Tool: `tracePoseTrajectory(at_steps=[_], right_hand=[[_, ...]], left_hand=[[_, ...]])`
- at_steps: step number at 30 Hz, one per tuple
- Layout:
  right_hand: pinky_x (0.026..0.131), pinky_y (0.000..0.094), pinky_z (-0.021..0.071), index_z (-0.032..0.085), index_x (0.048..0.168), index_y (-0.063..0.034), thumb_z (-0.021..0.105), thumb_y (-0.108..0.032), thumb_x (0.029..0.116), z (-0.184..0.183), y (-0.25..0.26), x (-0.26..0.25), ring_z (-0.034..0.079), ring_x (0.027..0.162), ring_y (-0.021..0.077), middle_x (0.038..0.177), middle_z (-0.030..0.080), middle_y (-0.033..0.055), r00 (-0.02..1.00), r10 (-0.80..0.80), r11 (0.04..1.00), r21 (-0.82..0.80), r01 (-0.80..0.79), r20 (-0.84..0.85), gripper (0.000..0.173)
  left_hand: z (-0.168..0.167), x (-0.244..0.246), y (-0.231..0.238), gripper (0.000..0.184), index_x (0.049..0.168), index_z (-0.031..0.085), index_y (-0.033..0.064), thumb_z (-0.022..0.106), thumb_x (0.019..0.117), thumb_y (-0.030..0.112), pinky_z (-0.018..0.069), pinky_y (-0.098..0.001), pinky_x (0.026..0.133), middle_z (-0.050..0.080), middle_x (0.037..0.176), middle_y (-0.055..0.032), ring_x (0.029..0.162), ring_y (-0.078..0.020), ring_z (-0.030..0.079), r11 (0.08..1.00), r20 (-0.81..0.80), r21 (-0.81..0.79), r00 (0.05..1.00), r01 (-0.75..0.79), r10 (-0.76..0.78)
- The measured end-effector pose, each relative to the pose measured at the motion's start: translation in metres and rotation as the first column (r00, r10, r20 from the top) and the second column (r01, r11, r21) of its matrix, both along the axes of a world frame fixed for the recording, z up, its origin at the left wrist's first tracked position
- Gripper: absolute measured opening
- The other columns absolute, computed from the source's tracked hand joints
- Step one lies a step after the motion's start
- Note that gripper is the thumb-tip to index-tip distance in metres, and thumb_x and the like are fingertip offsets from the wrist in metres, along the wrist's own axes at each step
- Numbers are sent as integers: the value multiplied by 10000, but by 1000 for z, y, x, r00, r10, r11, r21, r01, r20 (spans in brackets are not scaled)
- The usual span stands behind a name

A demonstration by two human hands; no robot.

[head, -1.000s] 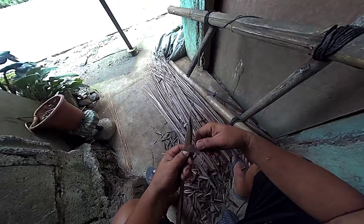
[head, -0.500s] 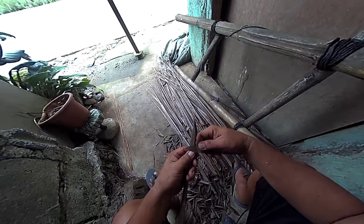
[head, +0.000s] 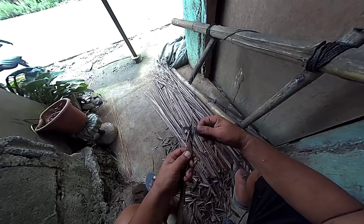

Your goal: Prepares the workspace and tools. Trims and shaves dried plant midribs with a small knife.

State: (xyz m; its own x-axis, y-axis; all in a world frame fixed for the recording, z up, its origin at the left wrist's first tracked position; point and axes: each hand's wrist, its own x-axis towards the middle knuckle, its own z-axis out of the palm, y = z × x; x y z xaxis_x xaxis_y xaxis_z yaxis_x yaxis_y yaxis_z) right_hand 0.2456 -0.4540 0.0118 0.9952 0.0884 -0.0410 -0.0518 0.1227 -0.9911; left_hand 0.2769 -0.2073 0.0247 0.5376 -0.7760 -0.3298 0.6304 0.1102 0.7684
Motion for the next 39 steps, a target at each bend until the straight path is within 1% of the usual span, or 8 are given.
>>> tracePoseTrajectory(at_steps=[5,7,9,11,18,28,33,39], right_hand=[[521,223,539,633,960,-27,548,-148,1063,6,-2,3,612,534,89,711,669,41,954,-295,951,82,299,-51,180],[529,234,551,638,1041,-44,537,-150,1059,11,-4,-2,625,559,92,737,669,32,981,-191,972,135,194,-37,148],[531,241,550,635,1268,-50,551,-168,1049,14,3,-7,622,580,92,776,662,22,998,-27,983,180,36,-57,262],[517,237,548,604,1372,-66,562,-163,1043,11,11,-10,621,573,91,781,665,27,989,125,972,212,-105,-83,345],[511,224,536,675,1275,-55,564,-148,1047,2,16,-7,611,566,76,787,678,27,984,173,952,261,-159,-32,271],[513,214,533,663,1279,-36,580,-143,1041,8,10,2,617,576,73,794,685,13,1000,-5,960,281,5,-1,274],[506,203,527,658,1265,-40,555,-146,1055,14,1,6,617,572,70,771,673,17,989,-134,955,259,144,-55,257],[506,238,527,682,1273,-70,584,-197,1038,14,11,-11,595,555,90,786,664,27,979,140,990,49,-134,-148,284]], left_hand=[[0,-1,3,187,1009,656,20,519,1047,141,498,-188,470,645,733,-64,499,-62,568,1000,42,24,999,-10,9],[0,-2,1,249,1036,646,3,454,1071,157,515,-196,473,641,730,-64,503,-70,580,999,52,40,998,-27,25],[0,0,0,329,1031,626,5,371,1100,200,516,-200,466,616,707,-50,496,-71,574,998,44,46,998,-42,40],[0,0,0,354,1010,613,23,344,1108,230,522,-208,470,606,706,-42,505,-81,581,1000,31,18,999,-23,22],[-1,2,1,288,947,626,74,494,1072,297,544,-224,516,549,652,9,531,-84,600,981,-224,-182,968,70,-110],[-2,4,3,246,959,646,83,607,1034,314,516,-197,494,559,661,24,522,-60,586,968,-226,-223,960,115,-166],[1,-2,3,268,957,656,67,571,1055,302,548,-230,504,592,658,-6,529,-89,619,986,-84,-117,989,115,-125],[-3,-2,-1,273,1041,630,-23,445,1090,171,591,-302,511,662,694,-90,555,-165,672,990,368,140,929,-17,-36]])
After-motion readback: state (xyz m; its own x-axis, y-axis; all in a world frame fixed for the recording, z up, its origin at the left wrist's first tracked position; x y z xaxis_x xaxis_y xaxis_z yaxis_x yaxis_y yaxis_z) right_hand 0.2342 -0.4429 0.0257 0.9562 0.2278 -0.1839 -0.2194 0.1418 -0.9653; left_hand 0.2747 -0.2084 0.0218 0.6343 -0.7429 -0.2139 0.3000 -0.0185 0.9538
